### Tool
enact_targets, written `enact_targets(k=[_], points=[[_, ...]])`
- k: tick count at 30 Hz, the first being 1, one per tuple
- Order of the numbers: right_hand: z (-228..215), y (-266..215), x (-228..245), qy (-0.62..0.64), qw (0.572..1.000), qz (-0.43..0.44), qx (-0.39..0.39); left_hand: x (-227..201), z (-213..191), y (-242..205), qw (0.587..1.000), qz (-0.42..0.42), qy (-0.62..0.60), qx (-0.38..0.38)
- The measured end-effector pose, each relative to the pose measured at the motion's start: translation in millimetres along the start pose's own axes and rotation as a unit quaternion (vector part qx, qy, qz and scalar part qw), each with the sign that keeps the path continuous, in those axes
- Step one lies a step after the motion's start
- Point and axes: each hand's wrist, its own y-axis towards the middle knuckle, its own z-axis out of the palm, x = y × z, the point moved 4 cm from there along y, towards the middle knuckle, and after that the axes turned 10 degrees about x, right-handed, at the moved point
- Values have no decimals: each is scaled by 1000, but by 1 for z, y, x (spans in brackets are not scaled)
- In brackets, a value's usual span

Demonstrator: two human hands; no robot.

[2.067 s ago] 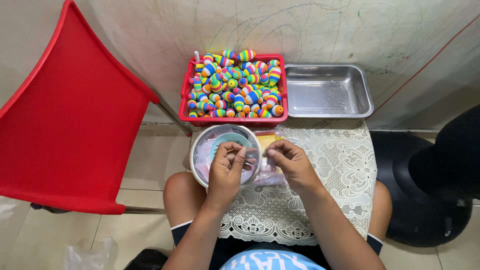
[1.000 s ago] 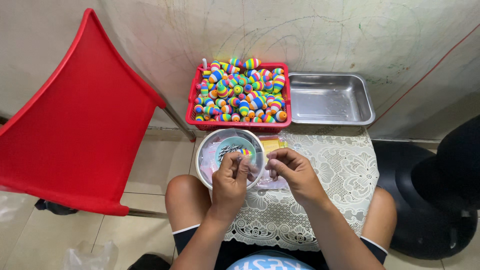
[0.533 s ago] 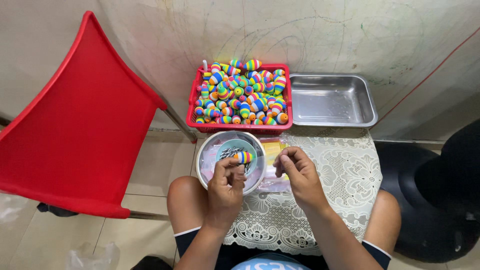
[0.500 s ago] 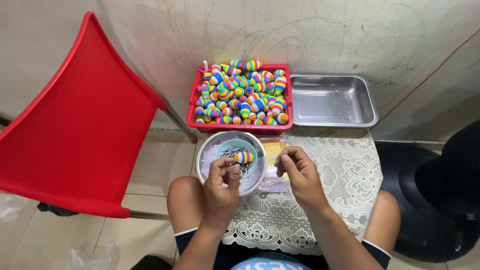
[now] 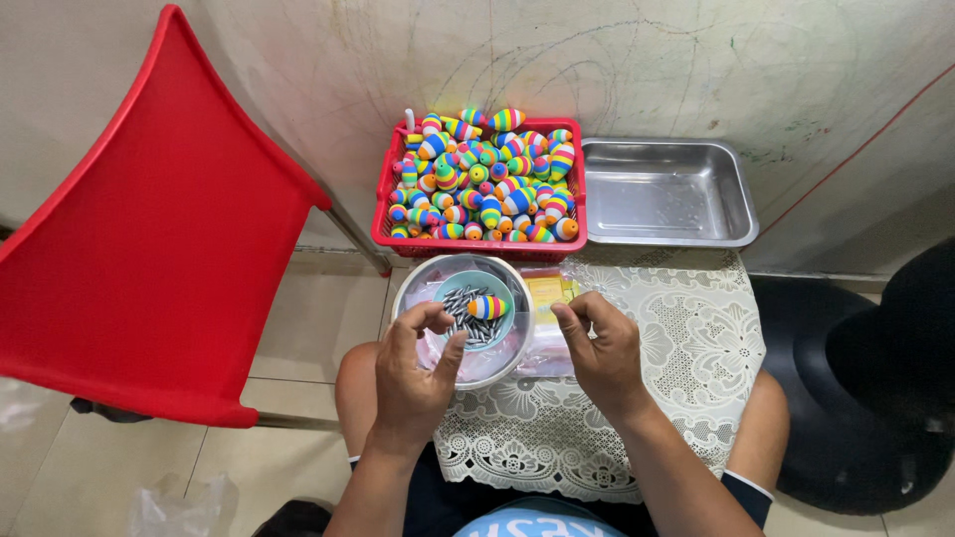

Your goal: The person assembles fishing lures by inserting metal wires into small colorful plastic bodies and then places the completed lures into a metal tray.

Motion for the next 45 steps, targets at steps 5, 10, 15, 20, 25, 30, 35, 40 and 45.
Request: enact_targets(k=[5, 10, 15, 20, 25, 30, 35, 40, 45], points=[[-8, 8, 21, 3, 997, -60, -37, -29, 20, 15, 987, 28, 49, 148], [-7, 12, 35, 0, 996, -91, -27, -50, 45, 27, 964, 77, 78, 244], [-13, 14, 35, 65, 992, -107, -18, -55, 56, 35, 968, 75, 12, 241], [-11, 2, 20, 88, 993, -84, 4, -39, 67, 20, 962, 24, -22, 273], [-6, -22, 0, 117, 991, -68, -14, -34, 60, 12, 969, -49, -36, 239], [-1, -30, 8, 71, 991, -106, -45, -20, 60, 8, 984, -22, 35, 173], [3, -30, 35, 40, 988, -144, -38, -20, 58, 8, 986, 6, 32, 163], [8, -35, 43, 33, 986, -161, -33, -13, 60, -2, 989, 22, 28, 143], [9, -35, 47, 48, 989, -128, 49, -16, 59, -7, 986, 31, 42, 157]])
